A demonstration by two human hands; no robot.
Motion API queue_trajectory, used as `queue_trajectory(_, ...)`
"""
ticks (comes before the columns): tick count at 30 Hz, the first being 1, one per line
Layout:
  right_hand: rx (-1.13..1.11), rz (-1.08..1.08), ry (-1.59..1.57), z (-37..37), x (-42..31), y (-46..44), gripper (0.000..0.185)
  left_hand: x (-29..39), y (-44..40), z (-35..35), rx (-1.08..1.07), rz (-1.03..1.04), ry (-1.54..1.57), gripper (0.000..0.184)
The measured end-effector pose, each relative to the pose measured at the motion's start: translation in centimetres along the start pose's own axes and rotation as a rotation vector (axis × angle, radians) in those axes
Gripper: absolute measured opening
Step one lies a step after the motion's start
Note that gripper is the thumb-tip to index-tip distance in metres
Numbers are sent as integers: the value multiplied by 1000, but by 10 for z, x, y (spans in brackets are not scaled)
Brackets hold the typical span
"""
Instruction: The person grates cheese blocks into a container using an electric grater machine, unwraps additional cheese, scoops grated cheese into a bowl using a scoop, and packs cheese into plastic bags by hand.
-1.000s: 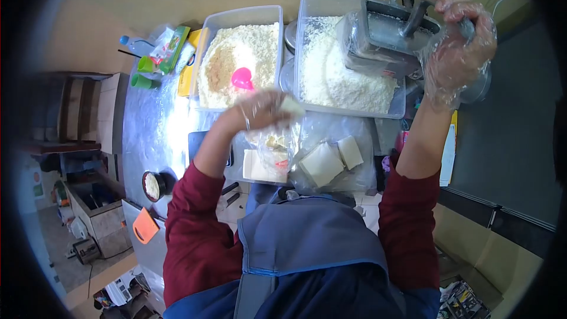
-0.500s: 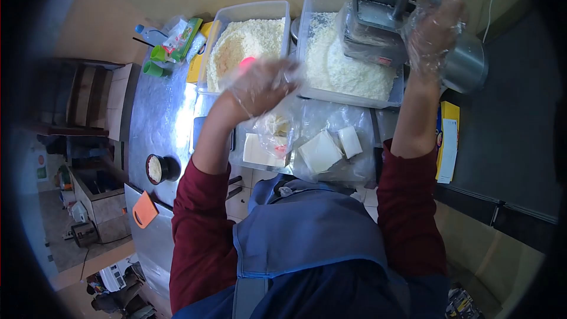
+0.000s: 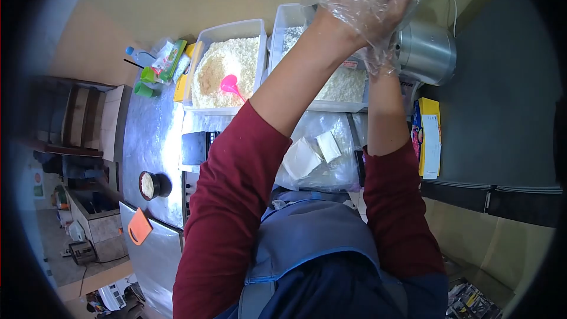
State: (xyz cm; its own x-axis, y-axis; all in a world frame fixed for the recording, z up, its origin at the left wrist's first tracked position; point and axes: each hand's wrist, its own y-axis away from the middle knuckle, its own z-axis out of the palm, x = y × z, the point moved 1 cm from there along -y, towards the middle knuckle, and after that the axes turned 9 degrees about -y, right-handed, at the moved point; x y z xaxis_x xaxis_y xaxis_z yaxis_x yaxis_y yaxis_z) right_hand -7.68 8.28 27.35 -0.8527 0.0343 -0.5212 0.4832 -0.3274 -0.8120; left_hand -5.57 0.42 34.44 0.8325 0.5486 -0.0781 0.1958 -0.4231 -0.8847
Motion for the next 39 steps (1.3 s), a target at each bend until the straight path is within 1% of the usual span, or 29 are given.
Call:
queue_trajectory(2,0,12,-6,0,0,2,42,-1,2,3,110,25,-36,21)
queue_trajectory(3,-1,17,-11,0,0,2,42,-1,4,5,111,28,-38,21)
queue_trajectory(5,-1,20,-20,0,1,2,42,1,4,2,-23,-73,7,17)
queue_trajectory(6,-1,26,-20,-1,1,2,42,2,5,3,-21,-73,8,17)
queue_trajectory(8,1,34,-22,-1,0,4,41,3,7,4,66,7,-51,15)
queue_trajectory(12,3,54,-33,-3,-2,10,41,5,8,3,83,75,-105,16)
queue_trajectory(14,5,60,-40,-4,-2,11,40,4,8,3,13,-32,21,16)
queue_trajectory(18,11,67,-40,-5,-3,13,40,6,9,1,-30,-112,103,15)
queue_trajectory(20,9,69,-39,-5,-2,14,40,5,14,6,72,-39,51,14)
queue_trajectory(21,11,72,-42,-5,-1,13,39,4,15,9,71,-39,51,14)
queue_trajectory(23,15,71,-40,-5,-1,13,39,1,17,15,154,-23,100,13)
queue_trajectory(24,17,72,-41,-5,-1,13,39,2,17,14,153,-22,99,13)
queue_trajectory(26,17,76,-43,-5,-1,14,39,4,19,10,91,78,-73,11)
queue_trajectory(27,15,77,-43,-5,-1,14,38,6,19,9,91,78,-74,11)
queue_trajectory(29,19,79,-44,-5,-1,15,38,6,19,7,-1,-30,10,12)
queue_trajectory(30,20,80,-44,-5,-1,15,38,5,20,8,-1,-30,9,12)
queue_trajectory(32,20,82,-41,-5,-2,16,38,5,25,11,83,125,-181,14)
queue_trajectory(33,23,83,-40,-6,-1,16,37,5,25,11,81,124,-180,14)
queue_trajectory(35,23,85,-39,-6,0,16,37,5,24,11,10,99,-192,16)
queue_trajectory(39,28,89,-39,-6,0,17,37,5,24,9,0,97,-161,17)
